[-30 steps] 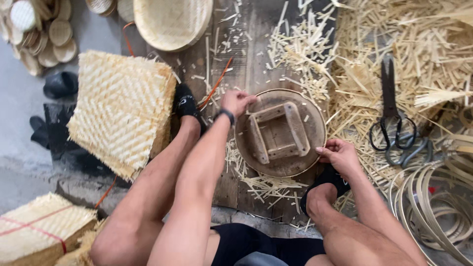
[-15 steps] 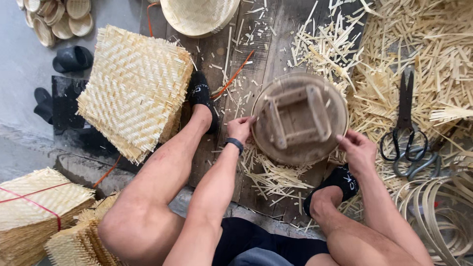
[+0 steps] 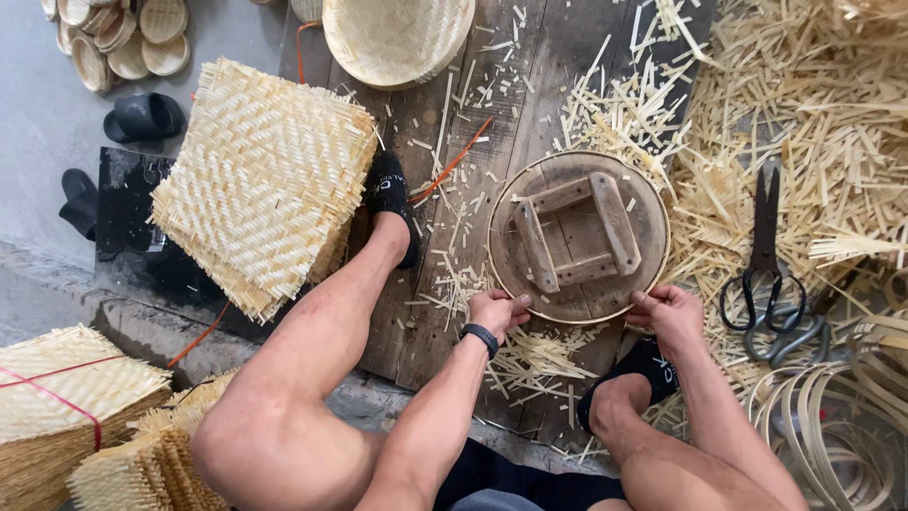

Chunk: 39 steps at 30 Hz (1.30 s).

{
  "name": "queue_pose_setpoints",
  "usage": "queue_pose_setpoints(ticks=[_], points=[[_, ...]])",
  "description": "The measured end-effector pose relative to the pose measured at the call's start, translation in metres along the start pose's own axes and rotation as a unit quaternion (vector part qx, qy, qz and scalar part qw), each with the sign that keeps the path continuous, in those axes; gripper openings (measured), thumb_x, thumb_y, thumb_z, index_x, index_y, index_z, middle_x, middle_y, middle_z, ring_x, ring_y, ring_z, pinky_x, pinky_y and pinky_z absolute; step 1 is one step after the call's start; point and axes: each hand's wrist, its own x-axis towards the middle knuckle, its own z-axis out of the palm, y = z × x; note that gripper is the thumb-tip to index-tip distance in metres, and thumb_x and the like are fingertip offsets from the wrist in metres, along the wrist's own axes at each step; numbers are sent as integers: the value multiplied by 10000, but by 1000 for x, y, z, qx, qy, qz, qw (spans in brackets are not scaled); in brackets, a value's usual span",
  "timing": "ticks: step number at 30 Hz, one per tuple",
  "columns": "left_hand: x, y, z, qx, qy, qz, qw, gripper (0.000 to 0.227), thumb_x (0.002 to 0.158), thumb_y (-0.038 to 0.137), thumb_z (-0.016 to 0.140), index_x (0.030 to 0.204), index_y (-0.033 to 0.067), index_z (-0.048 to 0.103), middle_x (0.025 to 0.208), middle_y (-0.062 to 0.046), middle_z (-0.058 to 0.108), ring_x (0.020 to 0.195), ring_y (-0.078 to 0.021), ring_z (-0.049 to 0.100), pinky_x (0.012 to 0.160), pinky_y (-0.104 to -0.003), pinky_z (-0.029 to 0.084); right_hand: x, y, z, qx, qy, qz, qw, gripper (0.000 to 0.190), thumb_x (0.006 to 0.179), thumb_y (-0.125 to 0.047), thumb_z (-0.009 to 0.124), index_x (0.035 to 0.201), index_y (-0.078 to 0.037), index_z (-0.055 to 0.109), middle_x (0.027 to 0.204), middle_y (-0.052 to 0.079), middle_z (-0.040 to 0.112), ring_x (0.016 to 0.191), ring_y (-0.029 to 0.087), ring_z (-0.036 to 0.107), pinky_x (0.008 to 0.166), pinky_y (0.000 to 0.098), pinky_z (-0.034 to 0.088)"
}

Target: The person fits a woven bamboo square over a round wooden mold, secures it with a circular hoop, and trims the excess bamboo strips using large shears.

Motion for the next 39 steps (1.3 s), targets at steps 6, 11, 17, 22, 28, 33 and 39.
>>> queue_pose_setpoints(ticks=[6,11,17,22,28,33,39], points=[[-55,76,12,58,18,-6,998,381,804,108,850,984,254,547,972,-86,720,760,-235,717,667,-402,618,-81,-114,41,-317,96,-236,914,501,890,-157,786,1286,29,541,1172,199,596,1001,270,647,881,438,587],[-114,153,21,347,19,473,810,420,743,302,891,1000,36,691,958,-129,711,794,-195,683,700,-375,589,-94,-168,85,-69,-133,-276,950,524,939,-187,748,1323,29,465,1195,177,611,1087,254,645,975,420,567],[-153,154,75,320,-54,689,648,475,988,505,674,1261,117,679,1176,-117,658,1006,-243,671,857,-359,596,-100,-170,92,286,-191,-165,925,579,933,-239,714,1404,-38,446,1300,139,585,1204,311,580,1070,499,510],[-170,130,105,362,-109,743,553,618,972,600,577,1339,105,623,1298,-130,688,1192,-289,696,1036,-427,601,-95,-135,34,338,-155,-151,916,718,913,-367,665,1519,-93,395,1451,96,519,1369,287,504,1171,499,418],[-59,176,66,197,82,491,844,570,1052,572,476,1012,69,740,909,-118,793,759,-139,751,675,-328,647,-100,-66,-24,333,-85,-64,937,714,926,-387,617,1532,-98,373,1468,103,499,1368,299,492,1151,511,418],[39,159,2,-140,-95,219,961,527,1089,399,429,1378,-18,569,1219,-153,736,968,-238,768,803,-391,639,-106,-24,-38,321,-63,6,945,712,936,-403,577,1542,-102,354,1482,108,483,1366,309,483,1134,521,417],[70,105,46,-53,-161,-4,985,511,1017,228,475,1482,21,429,1328,-276,598,1094,-381,666,819,-451,639,-84,-13,-35,325,-54,37,943,711,949,-423,530,1554,-107,332,1499,115,462,1365,322,472,1113,532,416]])
